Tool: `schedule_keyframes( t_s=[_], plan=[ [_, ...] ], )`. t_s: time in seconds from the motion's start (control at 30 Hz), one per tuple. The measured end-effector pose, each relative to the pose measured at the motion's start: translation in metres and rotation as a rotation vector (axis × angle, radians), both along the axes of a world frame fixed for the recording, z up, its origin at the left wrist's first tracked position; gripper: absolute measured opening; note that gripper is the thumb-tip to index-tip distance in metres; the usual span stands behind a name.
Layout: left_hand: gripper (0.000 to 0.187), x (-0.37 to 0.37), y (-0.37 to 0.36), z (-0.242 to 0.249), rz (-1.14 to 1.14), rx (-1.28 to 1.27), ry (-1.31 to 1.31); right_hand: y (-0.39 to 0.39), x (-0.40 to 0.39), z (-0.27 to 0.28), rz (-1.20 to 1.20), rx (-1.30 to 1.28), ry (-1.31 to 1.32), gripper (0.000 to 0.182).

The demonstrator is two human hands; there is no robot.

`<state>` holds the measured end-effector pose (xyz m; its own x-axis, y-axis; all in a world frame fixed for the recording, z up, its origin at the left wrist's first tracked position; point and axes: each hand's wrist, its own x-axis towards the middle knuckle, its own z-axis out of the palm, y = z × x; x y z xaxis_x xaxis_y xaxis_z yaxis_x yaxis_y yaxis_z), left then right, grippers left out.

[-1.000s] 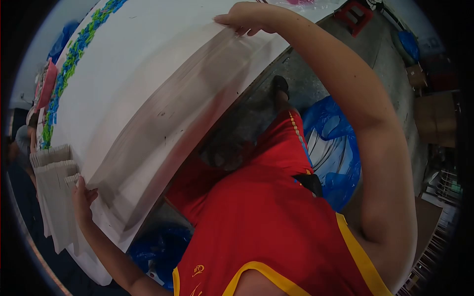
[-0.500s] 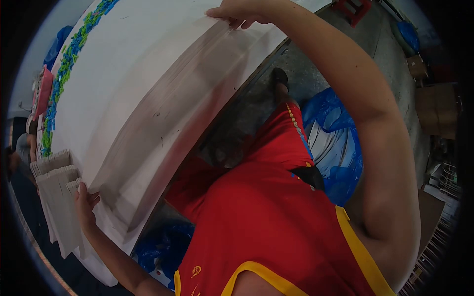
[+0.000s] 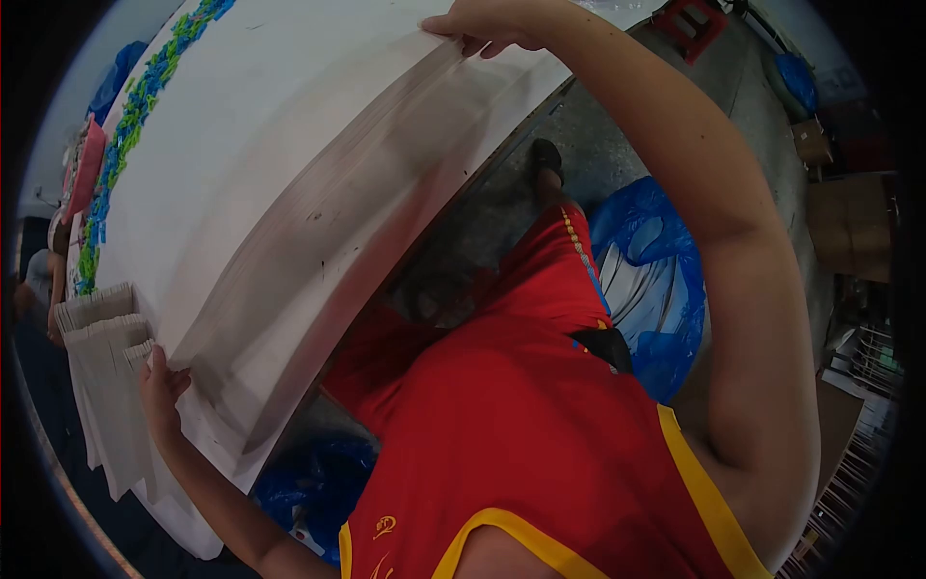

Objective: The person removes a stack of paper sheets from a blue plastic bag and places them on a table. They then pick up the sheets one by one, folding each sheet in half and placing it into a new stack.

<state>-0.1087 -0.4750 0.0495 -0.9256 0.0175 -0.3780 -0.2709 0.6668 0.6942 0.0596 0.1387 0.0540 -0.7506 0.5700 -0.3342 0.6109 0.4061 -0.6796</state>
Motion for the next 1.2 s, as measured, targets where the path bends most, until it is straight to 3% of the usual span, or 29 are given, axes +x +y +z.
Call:
schedule_keyframes(
  t_s=[1.2],
  plan=[
    [0.057, 0.002, -0.001, 0.001, -0.021, 0.003, -0.019, -0.014, 0.004, 0.006, -0.058, 0.01, 0.027, 0.07]
  ],
)
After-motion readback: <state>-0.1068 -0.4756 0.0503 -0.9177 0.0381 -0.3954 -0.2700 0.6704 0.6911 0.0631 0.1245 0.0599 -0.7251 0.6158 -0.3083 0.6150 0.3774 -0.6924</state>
